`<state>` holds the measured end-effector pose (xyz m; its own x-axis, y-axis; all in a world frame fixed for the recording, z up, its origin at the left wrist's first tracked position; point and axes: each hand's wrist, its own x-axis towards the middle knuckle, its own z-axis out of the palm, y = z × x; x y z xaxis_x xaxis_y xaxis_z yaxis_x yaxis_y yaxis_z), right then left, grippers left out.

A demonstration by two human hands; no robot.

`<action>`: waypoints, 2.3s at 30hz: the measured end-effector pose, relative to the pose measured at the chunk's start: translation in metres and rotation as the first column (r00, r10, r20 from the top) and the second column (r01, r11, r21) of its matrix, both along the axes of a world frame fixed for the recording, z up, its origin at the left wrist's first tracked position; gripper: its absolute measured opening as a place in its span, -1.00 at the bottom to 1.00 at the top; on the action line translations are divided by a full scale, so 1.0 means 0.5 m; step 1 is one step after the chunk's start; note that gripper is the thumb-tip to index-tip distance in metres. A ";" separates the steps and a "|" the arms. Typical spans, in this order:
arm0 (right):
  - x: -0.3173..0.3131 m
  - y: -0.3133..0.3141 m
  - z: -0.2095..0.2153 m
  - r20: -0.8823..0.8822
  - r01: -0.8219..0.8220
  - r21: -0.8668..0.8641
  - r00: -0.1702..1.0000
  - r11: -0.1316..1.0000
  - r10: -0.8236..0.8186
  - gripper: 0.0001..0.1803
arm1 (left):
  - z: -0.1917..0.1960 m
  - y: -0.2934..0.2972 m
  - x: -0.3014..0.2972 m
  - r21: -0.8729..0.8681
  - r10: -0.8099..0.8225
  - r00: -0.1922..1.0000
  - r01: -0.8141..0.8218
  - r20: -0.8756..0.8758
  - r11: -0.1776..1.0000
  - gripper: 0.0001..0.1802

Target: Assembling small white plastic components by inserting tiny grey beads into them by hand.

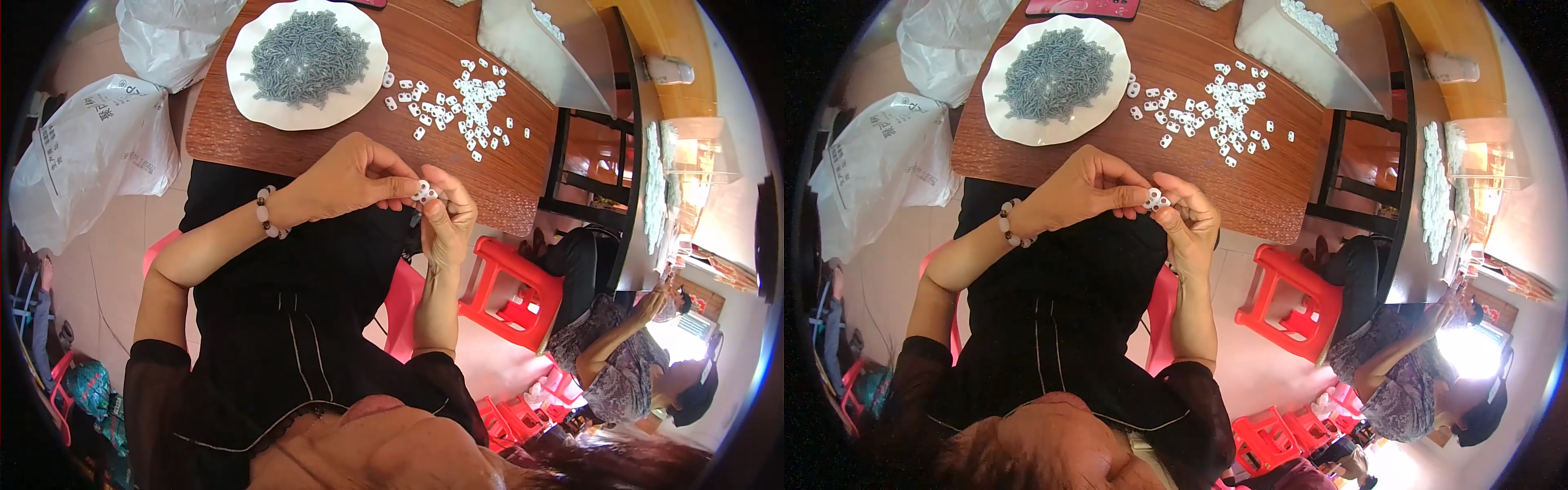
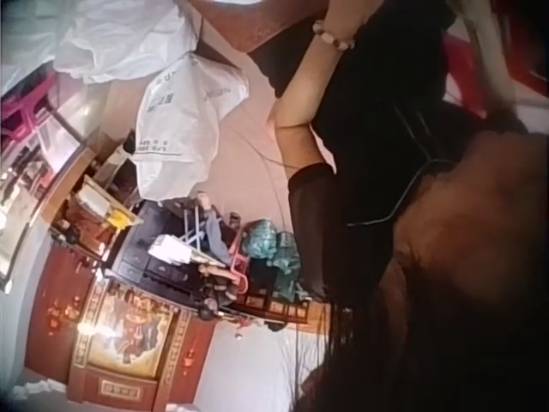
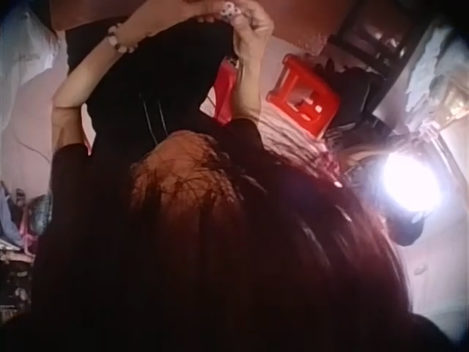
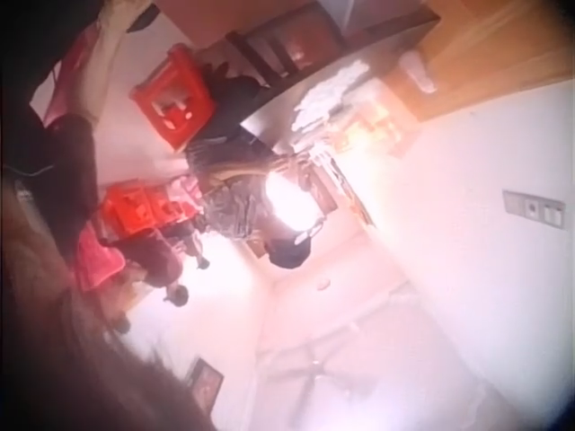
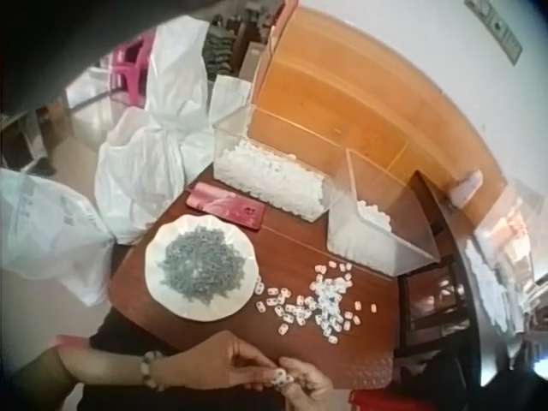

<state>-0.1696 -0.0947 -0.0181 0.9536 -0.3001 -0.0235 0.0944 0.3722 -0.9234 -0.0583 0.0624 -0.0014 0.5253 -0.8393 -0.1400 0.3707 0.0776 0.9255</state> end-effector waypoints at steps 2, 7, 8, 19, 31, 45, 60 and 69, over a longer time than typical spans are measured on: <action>-0.001 0.000 -0.002 0.006 0.000 -0.020 1.000 1.000 0.000 -0.54 | -0.001 0.003 0.005 0.012 -0.020 0.999 0.020 0.038 1.000 -0.76; -0.002 0.004 -0.001 0.002 0.036 -0.188 0.999 0.982 -0.036 -0.51 | 0.005 0.009 0.011 0.012 -0.043 0.993 0.042 0.106 0.999 -0.77; -0.001 0.000 -0.007 0.050 0.041 -0.281 0.998 0.959 -0.028 -0.51 | 0.006 0.009 0.011 0.002 -0.039 0.995 0.039 0.096 0.999 -0.77; 0.003 0.018 0.016 0.029 0.017 -0.280 1.000 0.960 -0.010 -0.54 | 0.002 0.012 0.016 0.020 -0.053 0.987 0.051 0.149 0.999 -0.78; 0.008 -0.006 0.001 0.123 -0.005 -0.453 0.990 0.892 0.068 -0.52 | 0.001 0.012 0.017 0.005 -0.115 0.988 0.115 0.106 0.993 -0.76; 0.009 0.008 -0.003 0.265 0.136 -0.436 0.964 0.889 -0.017 -0.53 | 0.007 0.010 0.007 -0.059 -0.127 0.980 0.119 -0.151 0.991 -0.68; 0.006 0.025 0.011 0.179 0.114 -0.461 0.983 0.880 -0.034 -0.46 | 0.008 0.011 0.007 -0.017 -0.116 0.992 0.115 -0.051 0.993 -0.75; 0.007 0.013 0.010 0.238 0.173 -0.666 0.971 0.726 -0.012 -0.48 | 0.004 0.010 0.006 -0.043 -0.126 0.990 0.123 -0.068 0.991 -0.75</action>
<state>-0.1659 -0.0881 -0.0132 0.8782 -0.2454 0.4106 0.3081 -0.3665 -0.8779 -0.0554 0.0676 0.0005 0.4063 -0.9032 -0.1387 0.4436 0.0622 0.8941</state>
